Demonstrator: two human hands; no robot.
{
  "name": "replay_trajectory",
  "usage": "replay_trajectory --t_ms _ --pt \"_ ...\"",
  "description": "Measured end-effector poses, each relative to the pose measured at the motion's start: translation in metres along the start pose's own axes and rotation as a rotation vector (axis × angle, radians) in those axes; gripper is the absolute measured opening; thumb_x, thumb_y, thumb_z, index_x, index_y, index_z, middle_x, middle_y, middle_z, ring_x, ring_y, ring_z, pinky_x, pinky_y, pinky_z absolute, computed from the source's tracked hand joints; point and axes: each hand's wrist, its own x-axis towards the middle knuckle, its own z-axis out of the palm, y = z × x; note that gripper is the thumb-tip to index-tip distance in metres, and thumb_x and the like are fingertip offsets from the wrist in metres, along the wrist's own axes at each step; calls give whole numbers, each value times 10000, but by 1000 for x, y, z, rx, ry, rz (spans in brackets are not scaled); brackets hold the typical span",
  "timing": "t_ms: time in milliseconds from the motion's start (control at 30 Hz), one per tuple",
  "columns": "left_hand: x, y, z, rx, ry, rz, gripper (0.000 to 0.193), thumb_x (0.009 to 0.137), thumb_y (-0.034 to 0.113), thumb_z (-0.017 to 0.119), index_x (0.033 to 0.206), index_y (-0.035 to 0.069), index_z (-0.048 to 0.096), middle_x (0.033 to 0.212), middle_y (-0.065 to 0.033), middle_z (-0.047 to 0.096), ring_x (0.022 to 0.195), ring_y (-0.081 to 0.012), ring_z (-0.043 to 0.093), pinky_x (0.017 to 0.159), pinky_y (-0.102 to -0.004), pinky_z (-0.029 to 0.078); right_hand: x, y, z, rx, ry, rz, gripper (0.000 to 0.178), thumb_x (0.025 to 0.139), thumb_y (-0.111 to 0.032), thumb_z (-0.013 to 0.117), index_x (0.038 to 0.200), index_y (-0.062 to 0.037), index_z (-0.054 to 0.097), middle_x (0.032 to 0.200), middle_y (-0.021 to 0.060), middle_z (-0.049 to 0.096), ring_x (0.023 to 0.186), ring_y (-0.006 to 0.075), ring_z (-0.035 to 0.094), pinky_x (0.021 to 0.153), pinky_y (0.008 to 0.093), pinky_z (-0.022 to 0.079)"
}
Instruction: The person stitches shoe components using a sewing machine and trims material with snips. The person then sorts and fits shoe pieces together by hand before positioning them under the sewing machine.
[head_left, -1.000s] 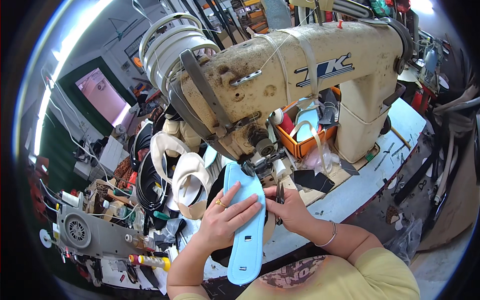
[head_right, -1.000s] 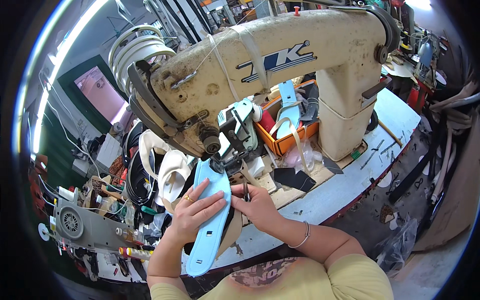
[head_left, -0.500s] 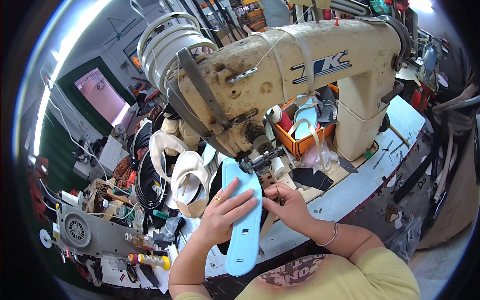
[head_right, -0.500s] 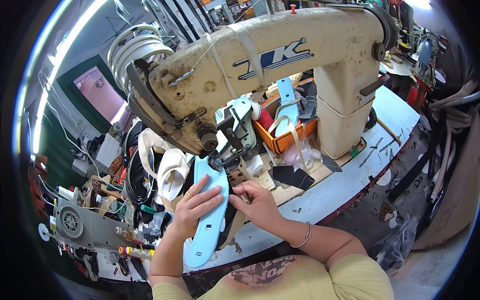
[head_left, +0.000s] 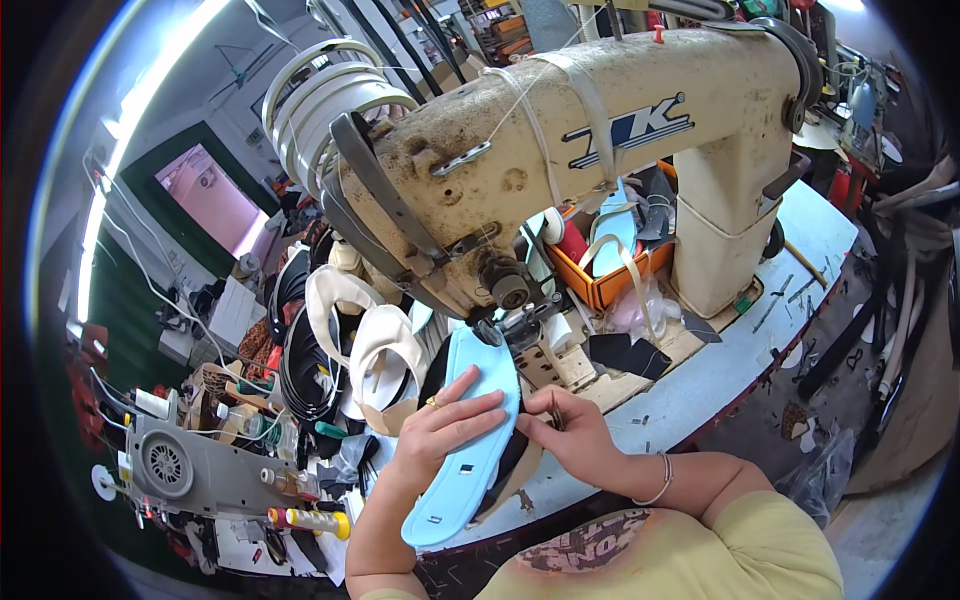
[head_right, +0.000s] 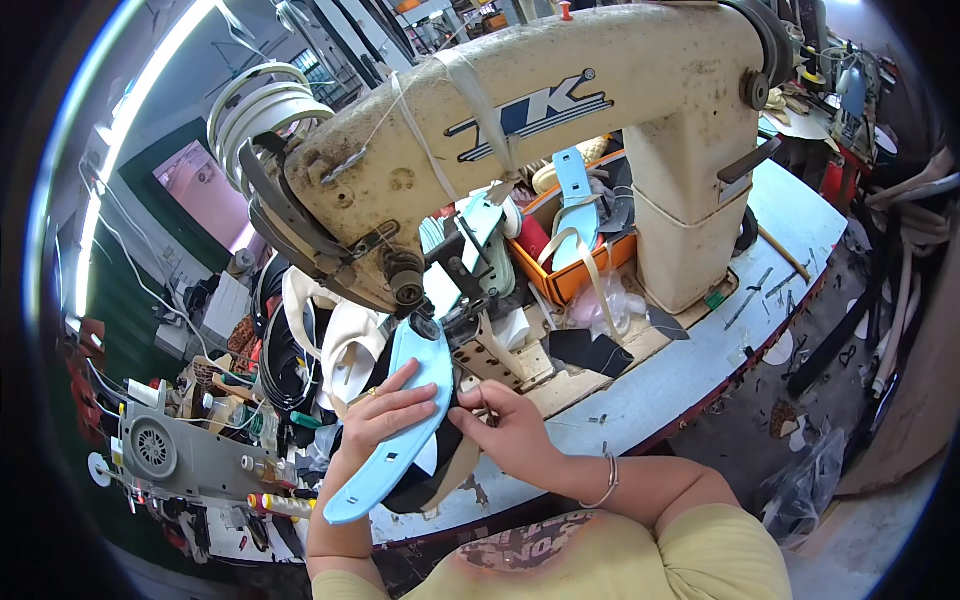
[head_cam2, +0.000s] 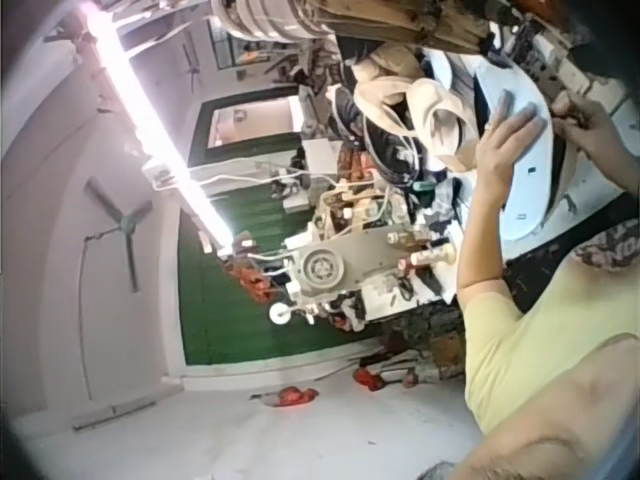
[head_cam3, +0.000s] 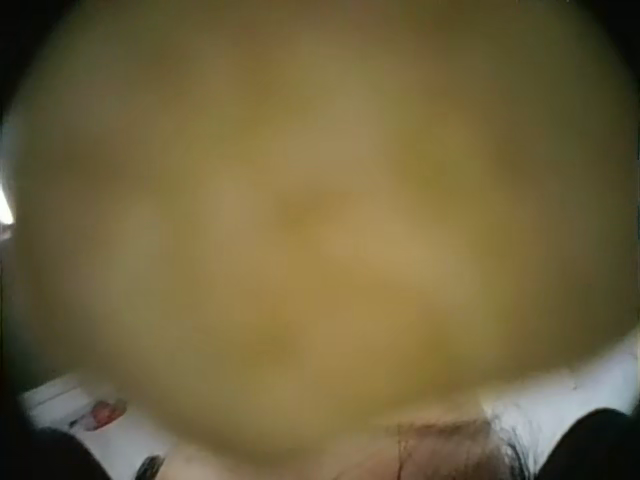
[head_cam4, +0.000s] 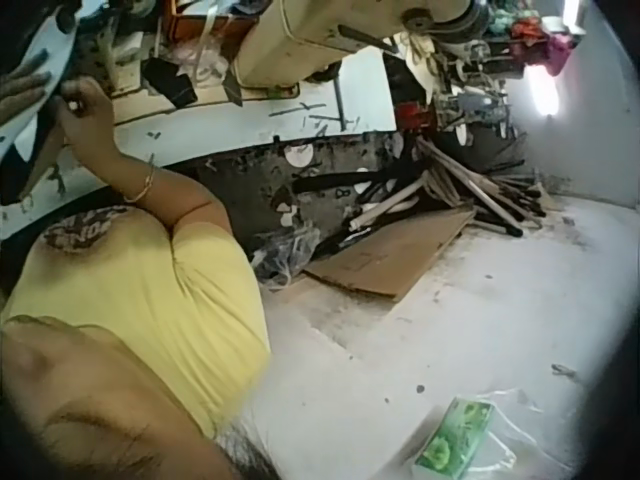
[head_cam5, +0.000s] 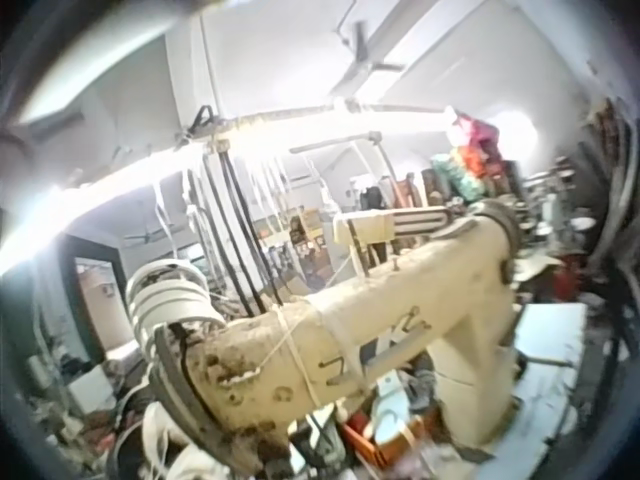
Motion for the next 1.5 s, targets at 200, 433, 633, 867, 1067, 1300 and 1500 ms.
replay_trajectory --t_ms 200,433,633,867,1067,1300,1500 --pt "3 7 2 -46 -44 27 448 671 99 671 1117 133 652 1194 -57 599 1238 -356 445 959 -420 418 -4 2 -6 -10 -10 -65 79 856 -66 629 879 -6 583 859 5 566 782 63 504 695 209 410" --pt "2 6 9 2 -64 72 489 648 113 699 1132 151 643 1199 -48 594 1233 -358 447 940 -418 438 -4 11 -15 37 -6 -113 67 840 -69 643 879 -31 604 824 -26 517 722 37 461 581 188 360" --pt "6 11 15 -11 -34 71 494 648 106 708 1135 151 638 1199 -52 592 1229 -362 450 945 -422 432 -3 1 -22 84 -35 -28 64 830 4 598 893 -4 589 889 18 565 791 68 506 710 209 403" --pt "10 13 21 -17 -24 83 527 628 100 725 1144 152 629 1216 -52 579 1224 -365 454 949 -424 426 -3 7 -29 37 -59 -126 64 831 6 587 893 -7 583 893 19 558 778 65 512 683 202 409" --pt "14 10 23 -37 -17 72 547 636 91 716 1168 166 614 1232 -46 567 1244 -356 434 936 -420 432 3 1 -33 106 -58 -42 88 844 -44 624 921 -18 590 882 -2 566 791 55 512 685 199 414" --pt "16 -2 21 3 -53 79 540 645 59 700 1169 152 613 1229 -64 566 1228 -365 449 951 -416 428 12 -3 -29 -17 -22 3 87 852 -79 623 914 -21 602 843 -21 577 740 30 490 645 189 397" --pt "10 -9 13 -345 15 -14 448 698 38 672 1142 73 622 1185 -110 595 1241 -370 433 1012 -434 372 12 1 -25 -27 7 77 141 826 -126 668 922 -30 629 802 -38 607 707 9 491 607 180 385"
